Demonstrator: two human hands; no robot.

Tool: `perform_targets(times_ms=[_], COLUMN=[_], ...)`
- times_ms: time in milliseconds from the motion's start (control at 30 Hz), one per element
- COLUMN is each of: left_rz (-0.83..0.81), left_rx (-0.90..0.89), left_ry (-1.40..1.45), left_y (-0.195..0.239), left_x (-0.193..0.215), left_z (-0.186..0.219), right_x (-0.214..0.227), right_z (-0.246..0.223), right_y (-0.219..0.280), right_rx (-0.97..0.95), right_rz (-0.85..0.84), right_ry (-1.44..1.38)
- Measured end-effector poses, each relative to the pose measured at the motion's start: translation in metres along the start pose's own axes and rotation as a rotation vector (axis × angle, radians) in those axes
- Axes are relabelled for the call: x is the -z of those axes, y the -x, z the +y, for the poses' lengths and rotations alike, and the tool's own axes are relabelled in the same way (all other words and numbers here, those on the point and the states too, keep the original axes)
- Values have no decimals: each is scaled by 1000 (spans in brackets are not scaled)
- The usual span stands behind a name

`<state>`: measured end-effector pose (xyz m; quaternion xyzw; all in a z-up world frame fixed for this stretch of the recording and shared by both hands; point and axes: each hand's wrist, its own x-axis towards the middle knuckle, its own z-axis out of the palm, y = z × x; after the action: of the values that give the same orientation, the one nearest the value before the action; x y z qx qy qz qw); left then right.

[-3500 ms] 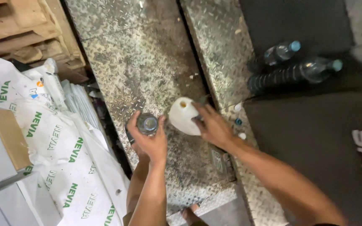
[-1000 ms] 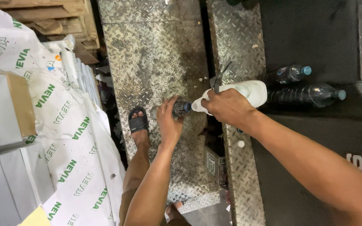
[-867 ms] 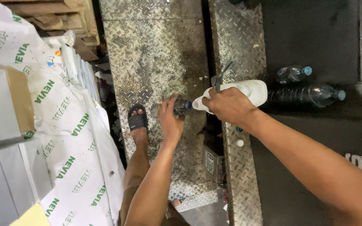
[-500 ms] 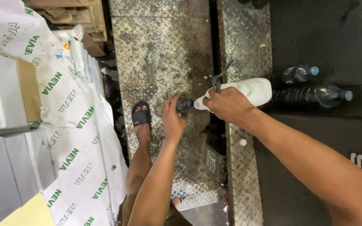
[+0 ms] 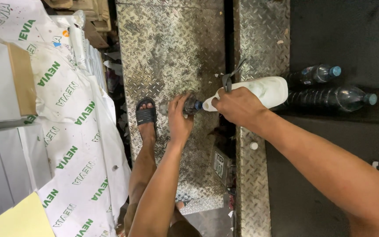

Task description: The person adjusts a lever on a large industrial machine, then picks up a white plastic jug and a clear bottle. They pour a liquid from the jug into the bottle, place the bottle on the floor, and walk toward another area of the machine where a colleague is working.

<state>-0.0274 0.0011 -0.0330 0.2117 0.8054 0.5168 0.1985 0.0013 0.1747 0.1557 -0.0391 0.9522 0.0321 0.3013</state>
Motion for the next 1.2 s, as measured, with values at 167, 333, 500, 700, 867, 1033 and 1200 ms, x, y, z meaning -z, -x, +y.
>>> perform_targets(times_ms=[167,333,500,700,867,1033,1200], left_rz=[-12,5,23,21,35,44,48], left_rx=[29,29,17,-25,-10,-4,17], left_ry=[32,30,38,-5,20,9,35], left_y=[0,0,-1,-1,0,2,2], left_x=[5,4,6,9,8,6,7], left_z=[7,2,-4,-12,-16,-22,-24], right_x=[-4,-11,-13,-19,-31,-25,-23], right_z=[0,-1,-6,-12,-12,-17,-22], right_y=[-1,-8,-15,-23,-27,-31,-35], right_rx=[11,35,46,50,71,61,46], right_rz=[13,16,-6,-37,37,-6,-61], right_ry=[20,50,75,131,168,106,124])
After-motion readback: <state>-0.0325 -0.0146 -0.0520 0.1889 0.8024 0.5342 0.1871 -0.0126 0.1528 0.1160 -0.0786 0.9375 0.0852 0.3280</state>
